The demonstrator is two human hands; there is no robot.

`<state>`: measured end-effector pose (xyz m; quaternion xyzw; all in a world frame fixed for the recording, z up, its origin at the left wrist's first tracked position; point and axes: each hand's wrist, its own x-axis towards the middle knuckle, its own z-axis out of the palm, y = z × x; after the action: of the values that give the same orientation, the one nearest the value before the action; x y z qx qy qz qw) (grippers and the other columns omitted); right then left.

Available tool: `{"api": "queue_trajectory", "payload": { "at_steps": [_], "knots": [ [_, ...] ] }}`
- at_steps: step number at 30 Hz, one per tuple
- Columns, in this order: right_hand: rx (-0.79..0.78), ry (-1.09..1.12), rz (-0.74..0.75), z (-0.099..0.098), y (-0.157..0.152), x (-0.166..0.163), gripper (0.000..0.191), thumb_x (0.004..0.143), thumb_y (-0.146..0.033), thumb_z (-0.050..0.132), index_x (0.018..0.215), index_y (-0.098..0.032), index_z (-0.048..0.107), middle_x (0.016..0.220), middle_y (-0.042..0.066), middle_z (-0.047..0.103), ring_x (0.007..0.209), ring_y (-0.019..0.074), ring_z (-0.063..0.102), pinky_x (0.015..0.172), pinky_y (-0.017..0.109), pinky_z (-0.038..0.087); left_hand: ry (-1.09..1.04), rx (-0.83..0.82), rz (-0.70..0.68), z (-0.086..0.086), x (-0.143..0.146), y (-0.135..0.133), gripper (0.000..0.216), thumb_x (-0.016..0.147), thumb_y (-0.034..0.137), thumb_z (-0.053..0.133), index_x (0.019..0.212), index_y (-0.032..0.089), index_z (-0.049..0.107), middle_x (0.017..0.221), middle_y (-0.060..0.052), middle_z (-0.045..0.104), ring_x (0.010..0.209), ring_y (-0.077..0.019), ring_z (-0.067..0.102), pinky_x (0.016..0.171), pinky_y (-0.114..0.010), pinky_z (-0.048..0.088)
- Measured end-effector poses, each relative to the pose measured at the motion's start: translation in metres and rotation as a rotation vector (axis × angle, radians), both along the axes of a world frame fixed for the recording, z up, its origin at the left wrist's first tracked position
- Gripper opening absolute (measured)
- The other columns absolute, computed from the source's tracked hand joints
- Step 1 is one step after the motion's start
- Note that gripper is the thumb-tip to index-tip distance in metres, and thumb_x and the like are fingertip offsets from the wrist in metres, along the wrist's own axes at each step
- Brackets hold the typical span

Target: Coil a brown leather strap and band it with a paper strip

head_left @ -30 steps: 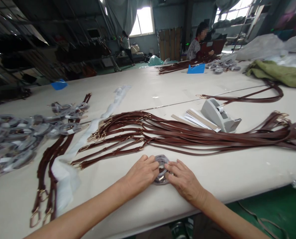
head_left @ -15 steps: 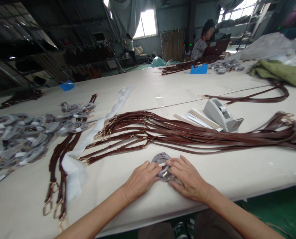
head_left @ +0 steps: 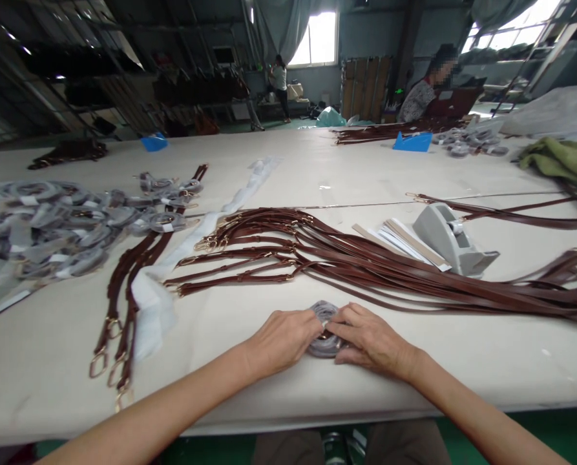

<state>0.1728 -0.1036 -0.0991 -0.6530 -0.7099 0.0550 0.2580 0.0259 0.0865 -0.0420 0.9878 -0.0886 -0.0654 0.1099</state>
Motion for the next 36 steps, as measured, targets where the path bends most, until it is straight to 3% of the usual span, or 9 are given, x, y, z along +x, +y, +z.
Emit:
{"api": "queue_trajectory", "payload": {
  "at_steps": [5,7,10,14,17,21,26,32,36],
  "knots": [
    [-0.05,0.041,-0.009,0.006,0.007,0.002,0.037,0.089,-0.05,0.063,0.112,-0.021,0.067,0.111,0.008,0.06,0.099,0.0217,0.051,0.086,0.034,0.047,0.044,-0.136,0.116,0.003,0.002,0.007,0.013,0.091,0.016,0.053,0.092,0.024,0.063,0.102,0.001,0.061,0.087,-0.0175,0.063,0.075,-0.027,0.049],
    [-0.05,0.021,-0.02,0.007,0.01,0.001,0.031,0.09,-0.047,0.065,0.105,-0.021,0.069,0.107,0.007,0.061,0.096,0.0216,0.05,0.084,0.034,0.047,0.058,-0.078,0.201,0.004,-0.003,0.003,0.021,0.089,0.011,0.049,0.095,0.024,0.064,0.107,0.0,0.061,0.085,-0.0183,0.064,0.073,-0.029,0.051],
    [-0.045,-0.004,-0.019,0.007,0.014,0.0,0.026,0.091,-0.044,0.063,0.1,-0.02,0.069,0.103,0.007,0.061,0.093,0.022,0.049,0.081,0.035,0.046,0.031,0.062,0.283,-0.001,-0.011,-0.012,0.041,0.088,0.004,0.039,0.119,0.023,0.058,0.124,-0.006,0.059,0.088,-0.0227,0.067,0.071,-0.034,0.056],
    [0.004,0.006,-0.02,0.005,0.014,-0.001,0.027,0.093,-0.041,0.06,0.105,-0.018,0.067,0.102,0.008,0.061,0.092,0.0227,0.049,0.08,0.036,0.047,0.056,0.104,0.271,-0.029,-0.022,-0.038,0.045,0.1,0.022,0.041,0.144,0.017,0.035,0.146,-0.015,0.046,0.101,-0.0308,0.067,0.074,-0.044,0.062],
    [0.037,-0.006,-0.025,0.0,0.012,-0.002,0.032,0.093,-0.043,0.059,0.113,-0.019,0.065,0.103,0.009,0.061,0.092,0.0229,0.05,0.08,0.037,0.048,0.069,0.158,0.315,-0.056,-0.026,-0.047,0.053,0.102,0.029,0.041,0.15,0.015,0.023,0.152,-0.017,0.037,0.097,-0.0295,0.069,0.068,-0.042,0.063],
    [0.086,-0.081,-0.062,-0.009,0.007,-0.007,0.036,0.092,-0.039,0.062,0.122,-0.018,0.061,0.109,0.011,0.062,0.098,0.0253,0.052,0.087,0.042,0.049,0.017,0.208,0.383,-0.071,-0.028,-0.052,0.055,0.103,0.028,0.039,0.153,0.016,0.019,0.152,-0.017,0.037,0.096,-0.027,0.069,0.067,-0.038,0.063],
    [0.124,-0.21,-0.105,-0.019,0.001,-0.012,0.045,0.093,-0.034,0.062,0.132,-0.016,0.052,0.118,0.014,0.061,0.109,0.0311,0.052,0.101,0.057,0.042,0.069,0.297,0.419,-0.064,-0.024,-0.063,0.056,0.098,0.014,0.04,0.152,0.014,0.023,0.151,-0.022,0.036,0.091,-0.0254,0.07,0.069,-0.037,0.063],
    [0.193,-0.379,-0.111,-0.026,-0.001,-0.009,0.038,0.098,-0.032,0.048,0.133,-0.016,0.053,0.121,0.012,0.064,0.108,0.0287,0.057,0.097,0.049,0.046,-0.056,0.386,0.383,-0.068,-0.025,-0.067,0.062,0.09,0.007,0.044,0.149,0.01,0.026,0.138,-0.019,0.05,0.083,-0.0224,0.069,0.062,-0.033,0.06],
    [0.455,-0.689,-0.119,-0.052,0.008,-0.004,0.042,0.098,-0.038,0.042,0.127,-0.015,0.061,0.126,0.011,0.066,0.108,0.0311,0.062,0.09,0.048,0.044,-0.173,0.384,0.374,-0.081,-0.025,-0.066,0.06,0.09,0.02,0.053,0.145,0.01,0.031,0.129,-0.012,0.055,0.077,-0.0205,0.065,0.056,-0.033,0.057]
  ]
}}
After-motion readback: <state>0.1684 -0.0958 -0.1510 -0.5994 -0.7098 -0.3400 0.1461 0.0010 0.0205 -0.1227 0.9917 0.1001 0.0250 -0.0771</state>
